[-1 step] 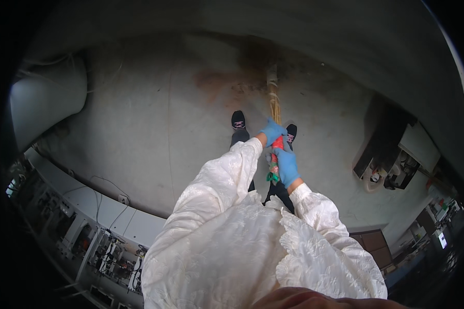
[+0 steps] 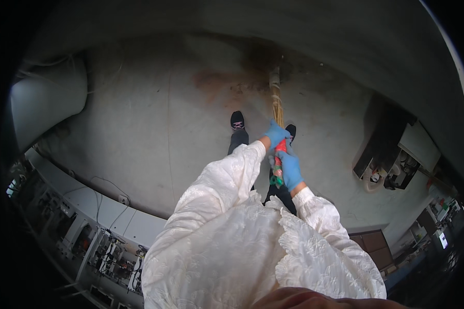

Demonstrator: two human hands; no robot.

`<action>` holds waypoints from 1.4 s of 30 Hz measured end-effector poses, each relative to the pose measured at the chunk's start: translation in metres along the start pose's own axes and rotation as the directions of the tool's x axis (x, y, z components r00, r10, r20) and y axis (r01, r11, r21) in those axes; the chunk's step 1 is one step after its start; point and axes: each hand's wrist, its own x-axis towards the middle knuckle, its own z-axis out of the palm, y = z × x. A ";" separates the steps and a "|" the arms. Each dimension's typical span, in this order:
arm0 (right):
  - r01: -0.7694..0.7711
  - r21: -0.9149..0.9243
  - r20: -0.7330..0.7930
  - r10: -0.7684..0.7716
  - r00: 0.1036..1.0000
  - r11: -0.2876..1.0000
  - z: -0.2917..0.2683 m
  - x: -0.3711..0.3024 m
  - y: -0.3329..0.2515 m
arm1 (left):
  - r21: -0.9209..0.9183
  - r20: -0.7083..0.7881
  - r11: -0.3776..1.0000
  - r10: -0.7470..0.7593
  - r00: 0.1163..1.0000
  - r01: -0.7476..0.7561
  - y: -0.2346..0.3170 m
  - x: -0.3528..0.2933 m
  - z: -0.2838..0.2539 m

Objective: The person sweeps sawdust and debris from a workshop floor using a broom and dustpan, then empties the collected material into a large bag. The person repeats the sweeping and collecting process across different areas of the floor.

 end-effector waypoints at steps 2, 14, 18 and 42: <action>0.015 -0.007 0.051 -0.015 0.999 1.000 -0.048 -0.025 -0.005 | 0.103 -0.177 0.986 0.146 0.973 -0.129 -0.013 -0.017 0.052; -0.095 -0.220 0.378 0.174 0.909 0.971 -0.157 -0.123 -0.010 | -0.356 -0.449 0.912 0.023 0.893 -0.202 -0.059 -0.177 0.147; -0.038 -0.338 0.487 0.209 0.848 0.940 -0.111 -0.083 0.009 | -0.302 -0.621 0.871 0.129 0.773 -0.388 -0.081 -0.168 0.082; 0.026 -0.318 0.056 -0.009 0.998 0.948 -0.156 -0.055 -0.022 | -0.353 -0.029 0.935 -0.018 0.999 0.006 -0.065 -0.039 0.142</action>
